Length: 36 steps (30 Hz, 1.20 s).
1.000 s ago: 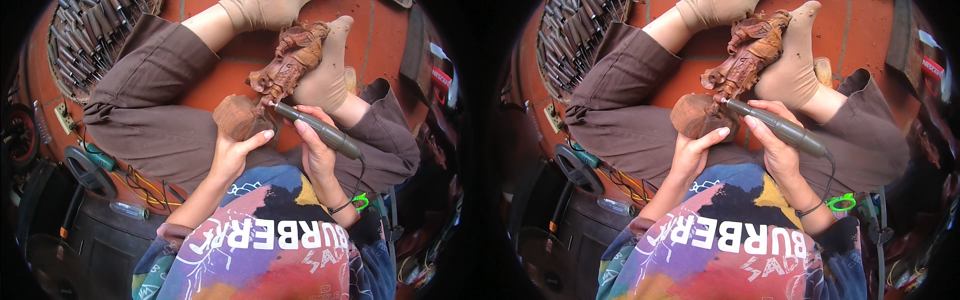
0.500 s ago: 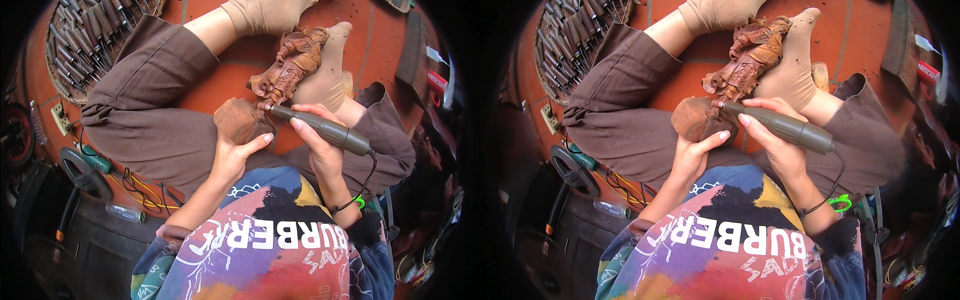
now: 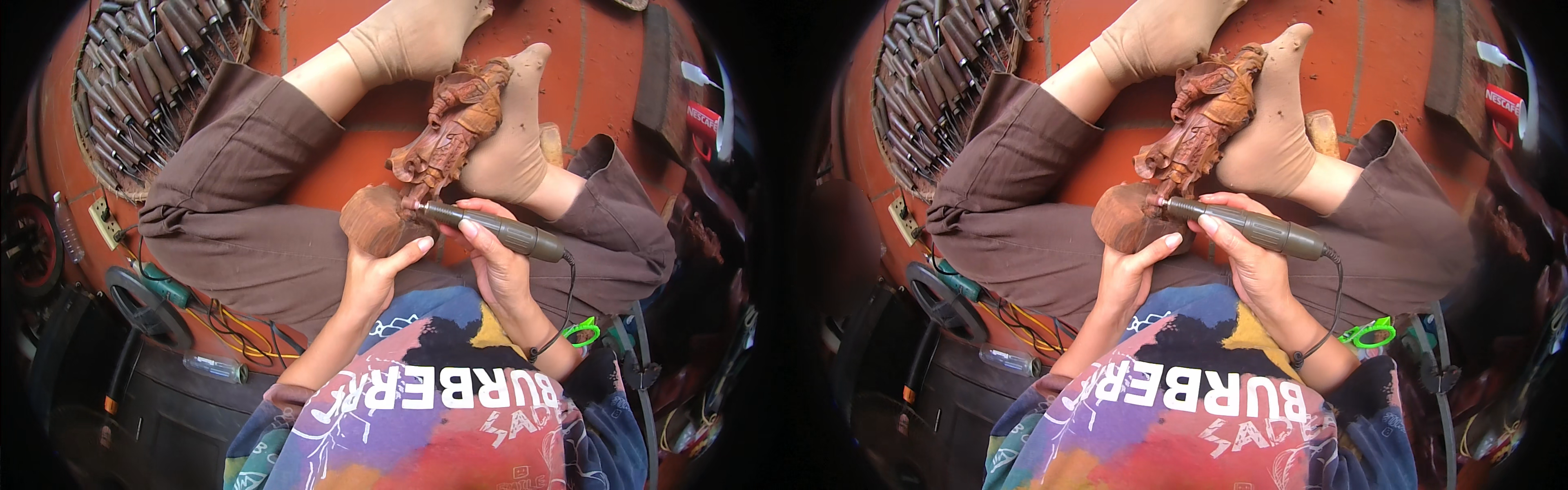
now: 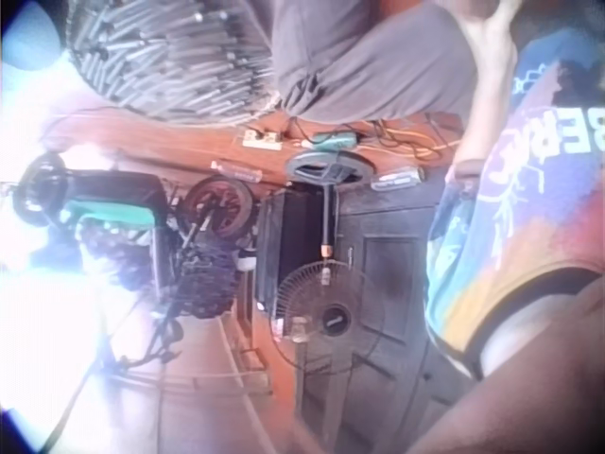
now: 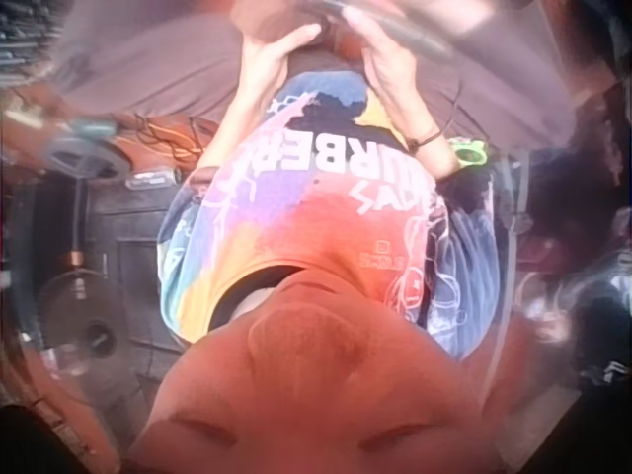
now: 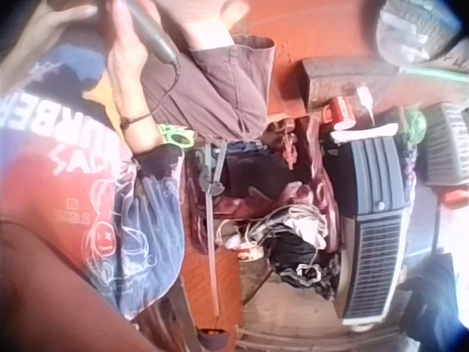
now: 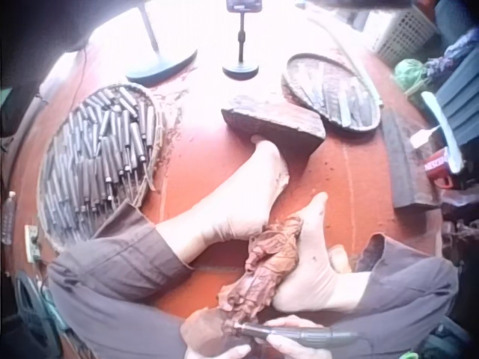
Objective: The person uses a rotary carving tool to shape a piece of wood held between their legs. They rotate the wood and adjust the tool to carve different areas of the object.
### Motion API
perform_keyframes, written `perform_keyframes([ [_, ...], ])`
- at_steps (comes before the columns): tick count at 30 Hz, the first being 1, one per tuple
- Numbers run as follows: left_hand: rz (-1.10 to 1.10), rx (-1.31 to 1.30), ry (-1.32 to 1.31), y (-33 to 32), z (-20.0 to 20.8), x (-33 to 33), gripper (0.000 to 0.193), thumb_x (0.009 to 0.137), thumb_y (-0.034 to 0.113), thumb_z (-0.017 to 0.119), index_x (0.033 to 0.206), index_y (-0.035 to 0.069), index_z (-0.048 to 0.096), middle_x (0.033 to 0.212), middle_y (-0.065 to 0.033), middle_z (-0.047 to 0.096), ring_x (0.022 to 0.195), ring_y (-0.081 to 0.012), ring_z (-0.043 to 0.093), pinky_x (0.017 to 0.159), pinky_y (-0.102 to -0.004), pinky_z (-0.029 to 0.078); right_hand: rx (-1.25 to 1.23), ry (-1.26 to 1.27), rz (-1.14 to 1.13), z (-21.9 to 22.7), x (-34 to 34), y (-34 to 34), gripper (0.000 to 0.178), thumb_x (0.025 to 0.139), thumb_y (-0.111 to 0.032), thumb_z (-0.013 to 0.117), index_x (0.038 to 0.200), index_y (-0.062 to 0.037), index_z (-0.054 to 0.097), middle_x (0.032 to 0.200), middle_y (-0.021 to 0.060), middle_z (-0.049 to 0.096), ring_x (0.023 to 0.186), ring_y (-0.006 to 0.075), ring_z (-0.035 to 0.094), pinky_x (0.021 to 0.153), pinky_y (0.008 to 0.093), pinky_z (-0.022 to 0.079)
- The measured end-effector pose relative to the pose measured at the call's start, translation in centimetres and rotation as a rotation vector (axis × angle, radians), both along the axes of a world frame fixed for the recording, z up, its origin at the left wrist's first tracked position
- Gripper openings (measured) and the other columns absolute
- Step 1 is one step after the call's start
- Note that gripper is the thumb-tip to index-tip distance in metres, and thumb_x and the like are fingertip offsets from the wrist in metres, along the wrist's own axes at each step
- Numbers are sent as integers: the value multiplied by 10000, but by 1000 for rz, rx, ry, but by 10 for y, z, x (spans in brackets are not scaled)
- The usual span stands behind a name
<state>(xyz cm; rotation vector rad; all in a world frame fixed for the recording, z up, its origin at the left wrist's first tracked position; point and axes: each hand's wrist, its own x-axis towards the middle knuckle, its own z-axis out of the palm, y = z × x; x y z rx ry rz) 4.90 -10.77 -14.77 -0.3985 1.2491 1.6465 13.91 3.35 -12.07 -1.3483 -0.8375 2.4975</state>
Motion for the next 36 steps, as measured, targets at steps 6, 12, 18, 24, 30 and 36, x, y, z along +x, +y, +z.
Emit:
perform_keyframes([
  [6, -136, -32, 11, -7, 13, -21, 797, 731, -8, 811, 1391, 6, 363, 1295, -115, 546, 1186, -203, 552, 1039, -343, 428, -13, 117, -172, 5, 14, 19, 302, 908, -57, 653, 1181, 45, 576, 1157, 153, 622, 1068, 257, 643, 963, 393, 544],
  [12, -912, -589, 1246, 12, 78, -122, 472, 792, 282, 791, 1125, -29, 670, 954, -227, 699, 823, -297, 708, 718, -383, 545, 106, 174, -310, 14, 44, 49, 358, 909, -103, 655, 1206, 67, 550, 1121, 173, 635, 1055, 273, 657, 970, 389, 548],
  [18, -1376, -77, 1611, 204, 8, -159, 372, 880, 296, 668, 1129, 20, 659, 1046, -184, 689, 981, -316, 668, 857, -394, 515, 183, 218, -377, 24, 57, 48, 374, 905, -138, 662, 1207, 54, 554, 1117, 186, 656, 1053, 273, 661, 965, 373, 545],
  [24, -1982, -141, 1267, 259, -15, -153, 626, 764, 392, 763, 1204, -29, 613, 1116, -190, 686, 1067, -316, 643, 940, -369, 482, 275, 218, -457, 35, 99, 50, 360, 906, -140, 657, 1201, 44, 563, 1127, 191, 653, 1067, 293, 656, 964, 368, 541],
  [30, -1714, -116, 1269, 211, 32, -175, 428, 779, 245, 789, 1104, -17, 694, 976, -137, 721, 921, -211, 672, 866, -338, 512, 291, 238, -508, 26, 114, 59, 363, 906, -143, 660, 1202, 43, 563, 1127, 170, 650, 1068, 275, 655, 975, 367, 535],
  [36, -930, -591, 1532, 50, 113, -211, 246, 860, 207, 752, 938, -24, 716, 743, -38, 691, 672, -87, 626, 632, -225, 490, 337, 306, -464, 30, 97, 71, 366, 909, -142, 656, 1207, 49, 561, 1151, 161, 641, 1082, 258, 650, 990, 365, 533],
])
